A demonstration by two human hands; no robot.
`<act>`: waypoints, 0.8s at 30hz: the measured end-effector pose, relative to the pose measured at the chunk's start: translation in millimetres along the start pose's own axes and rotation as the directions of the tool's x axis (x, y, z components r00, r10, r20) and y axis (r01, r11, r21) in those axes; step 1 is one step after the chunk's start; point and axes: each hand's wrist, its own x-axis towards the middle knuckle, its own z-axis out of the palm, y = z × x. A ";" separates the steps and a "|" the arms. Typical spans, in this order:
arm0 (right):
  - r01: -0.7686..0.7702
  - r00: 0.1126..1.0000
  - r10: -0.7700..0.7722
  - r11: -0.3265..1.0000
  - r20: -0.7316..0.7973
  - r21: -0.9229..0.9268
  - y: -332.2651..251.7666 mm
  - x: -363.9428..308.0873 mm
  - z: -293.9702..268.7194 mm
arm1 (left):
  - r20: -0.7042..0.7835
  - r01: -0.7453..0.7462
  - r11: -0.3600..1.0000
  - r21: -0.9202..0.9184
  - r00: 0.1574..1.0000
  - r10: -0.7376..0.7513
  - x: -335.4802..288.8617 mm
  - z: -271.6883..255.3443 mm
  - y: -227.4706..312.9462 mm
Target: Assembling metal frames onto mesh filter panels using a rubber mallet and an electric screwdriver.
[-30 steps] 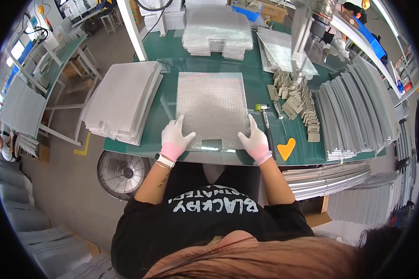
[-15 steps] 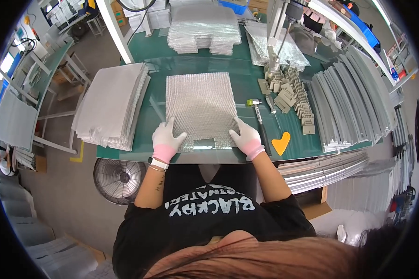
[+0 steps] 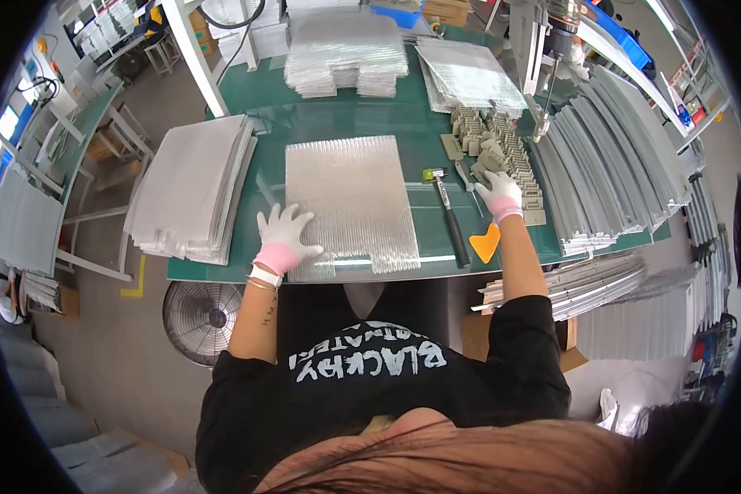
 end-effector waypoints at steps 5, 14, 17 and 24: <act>0.114 0.926 -0.008 0.959 0.377 -0.260 -21.0 12.4 -14.7 | -0.356 -0.049 0.995 0.081 0.931 0.075 -54.0 -6.9 37.5; 0.052 0.997 0.016 0.549 -0.073 0.834 -109.6 -89.8 -93.3 | 0.331 0.347 -0.204 -0.916 0.937 0.110 -142.8 140.4 35.1; -0.258 0.864 -0.395 0.185 0.313 0.948 -174.6 -200.4 -89.4 | 0.342 0.268 -0.483 -0.834 0.937 -0.070 -121.5 120.9 48.9; -0.812 0.581 -0.565 -0.356 0.585 0.463 -232.3 -281.9 34.8 | 0.204 0.164 -0.469 -0.868 0.978 -0.034 -106.5 137.2 51.7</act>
